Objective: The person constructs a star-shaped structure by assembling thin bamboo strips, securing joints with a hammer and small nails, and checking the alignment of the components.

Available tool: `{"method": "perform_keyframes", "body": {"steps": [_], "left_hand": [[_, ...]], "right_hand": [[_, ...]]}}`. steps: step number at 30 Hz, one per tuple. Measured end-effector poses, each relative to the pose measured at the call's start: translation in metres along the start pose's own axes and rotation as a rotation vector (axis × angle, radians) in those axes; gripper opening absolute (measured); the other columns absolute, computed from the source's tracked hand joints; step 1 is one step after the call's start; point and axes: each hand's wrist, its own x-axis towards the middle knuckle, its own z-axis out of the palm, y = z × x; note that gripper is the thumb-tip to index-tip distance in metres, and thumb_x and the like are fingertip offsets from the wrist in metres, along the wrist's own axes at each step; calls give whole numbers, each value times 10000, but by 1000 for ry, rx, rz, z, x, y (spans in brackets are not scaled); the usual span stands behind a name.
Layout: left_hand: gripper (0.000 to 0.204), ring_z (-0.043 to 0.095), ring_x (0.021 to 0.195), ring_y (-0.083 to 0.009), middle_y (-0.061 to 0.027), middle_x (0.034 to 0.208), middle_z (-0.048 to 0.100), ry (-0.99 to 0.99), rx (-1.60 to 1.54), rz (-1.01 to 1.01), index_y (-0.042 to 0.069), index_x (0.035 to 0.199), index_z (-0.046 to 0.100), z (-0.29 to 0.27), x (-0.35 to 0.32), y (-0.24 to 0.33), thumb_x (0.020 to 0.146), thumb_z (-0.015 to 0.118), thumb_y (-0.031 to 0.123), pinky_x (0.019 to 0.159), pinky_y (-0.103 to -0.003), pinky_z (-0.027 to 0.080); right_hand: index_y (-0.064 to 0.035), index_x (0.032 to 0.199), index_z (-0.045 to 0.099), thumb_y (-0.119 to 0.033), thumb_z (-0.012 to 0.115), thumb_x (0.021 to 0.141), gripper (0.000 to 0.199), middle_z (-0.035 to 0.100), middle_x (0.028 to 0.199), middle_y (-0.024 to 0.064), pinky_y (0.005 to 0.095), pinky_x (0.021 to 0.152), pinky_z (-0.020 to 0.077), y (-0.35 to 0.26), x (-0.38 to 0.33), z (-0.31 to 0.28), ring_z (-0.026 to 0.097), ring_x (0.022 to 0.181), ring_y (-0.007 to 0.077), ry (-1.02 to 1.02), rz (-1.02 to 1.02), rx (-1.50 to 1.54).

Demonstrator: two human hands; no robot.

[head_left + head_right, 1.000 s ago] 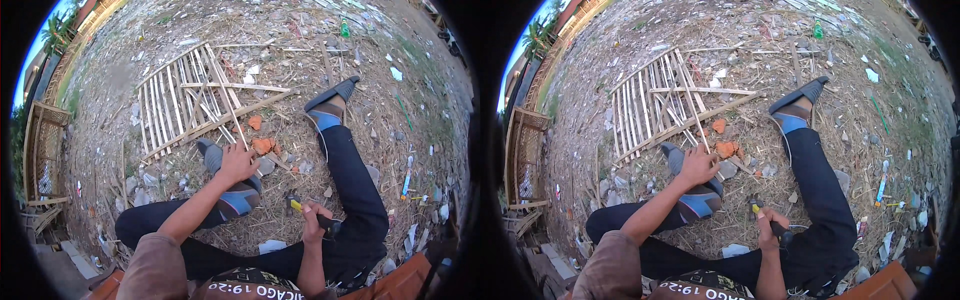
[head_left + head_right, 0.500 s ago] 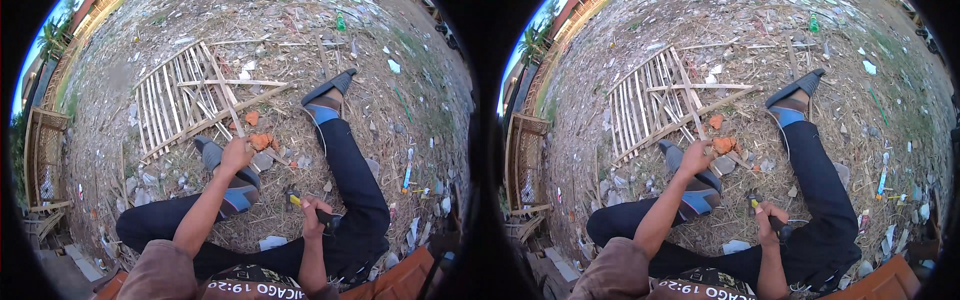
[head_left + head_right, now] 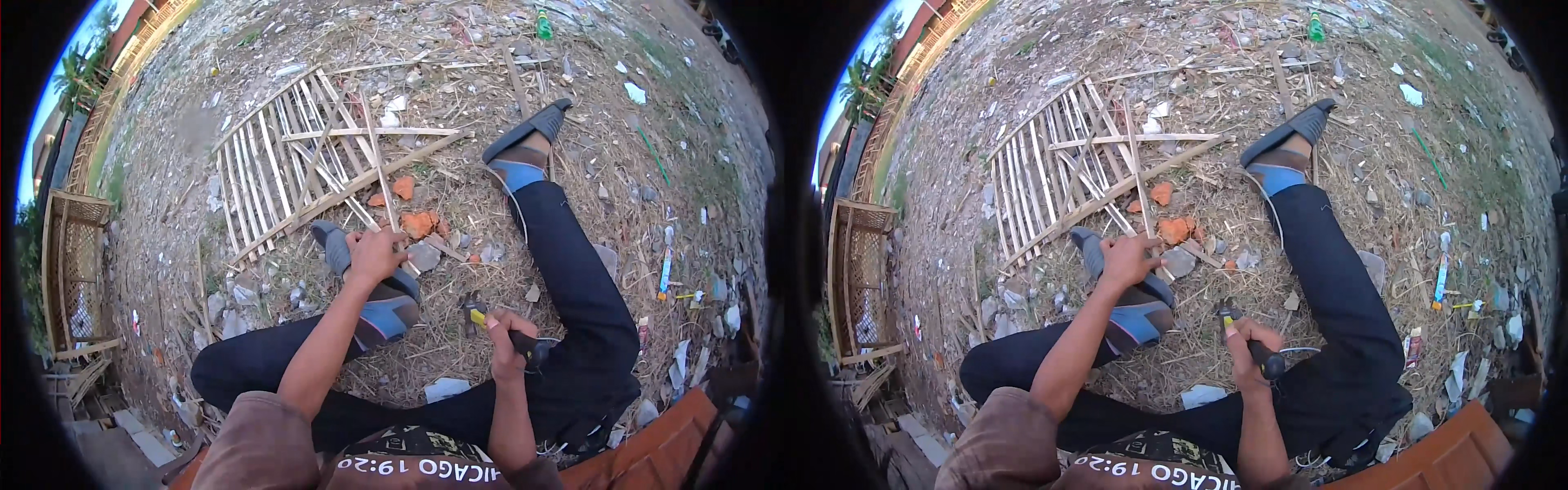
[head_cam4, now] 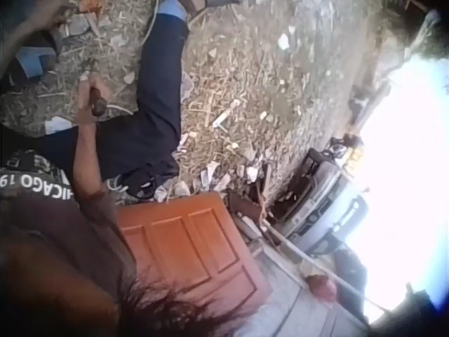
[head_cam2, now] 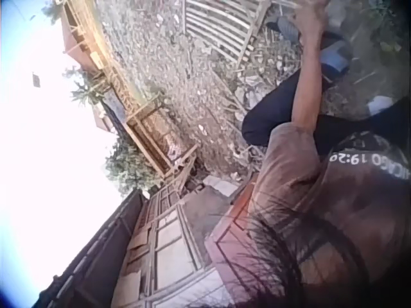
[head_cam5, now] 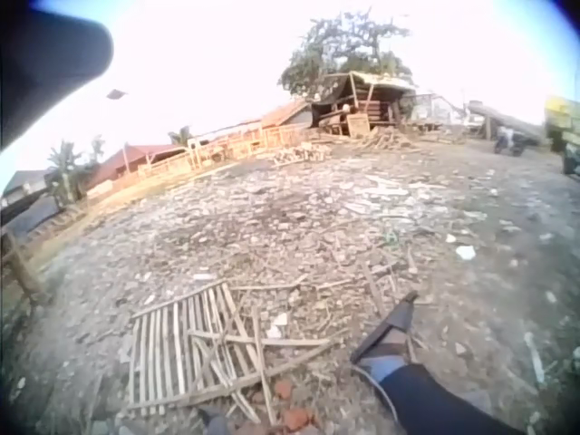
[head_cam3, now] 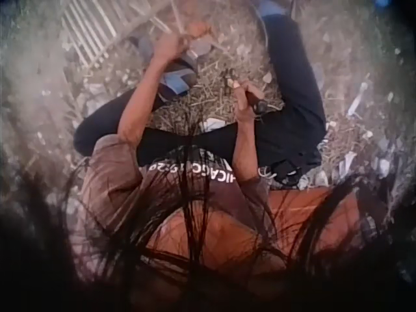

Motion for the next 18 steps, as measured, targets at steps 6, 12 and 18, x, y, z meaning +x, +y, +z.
{"method": "perform_keyframes", "body": {"steps": [6, 12, 18], "left_hand": [[369, 660, 929, -200, -7, 1004, 709, -108, -138, -119, 273, 1079, 745, 0, 21, 0, 731, 784, 388, 899, -444, 328], [343, 679, 875, -154, -68, 1000, 730, -38, -652, -140, 120, 1107, 731, 6, 38, -3, 772, 780, 171, 794, -329, 490], [315, 638, 784, -114, -54, 923, 695, 31, -1176, -181, -23, 1116, 685, 14, 38, 22, 814, 753, 36, 660, -252, 522]], "right_hand": [[-25, 593, 359, -4, 620, 843, 361, 401, 577, -24, 270, 504, 287, 1, -4, 12, 354, 549, 52, -8, -63, -21], [-26, 608, 349, 2, 626, 840, 363, 339, 581, -39, 275, 498, 254, 11, -12, 18, 301, 567, 45, -40, -166, -85], [-25, 600, 364, 5, 617, 846, 354, 346, 585, -39, 279, 499, 256, 8, -14, 7, 308, 566, 42, 2, -121, -124]]}}
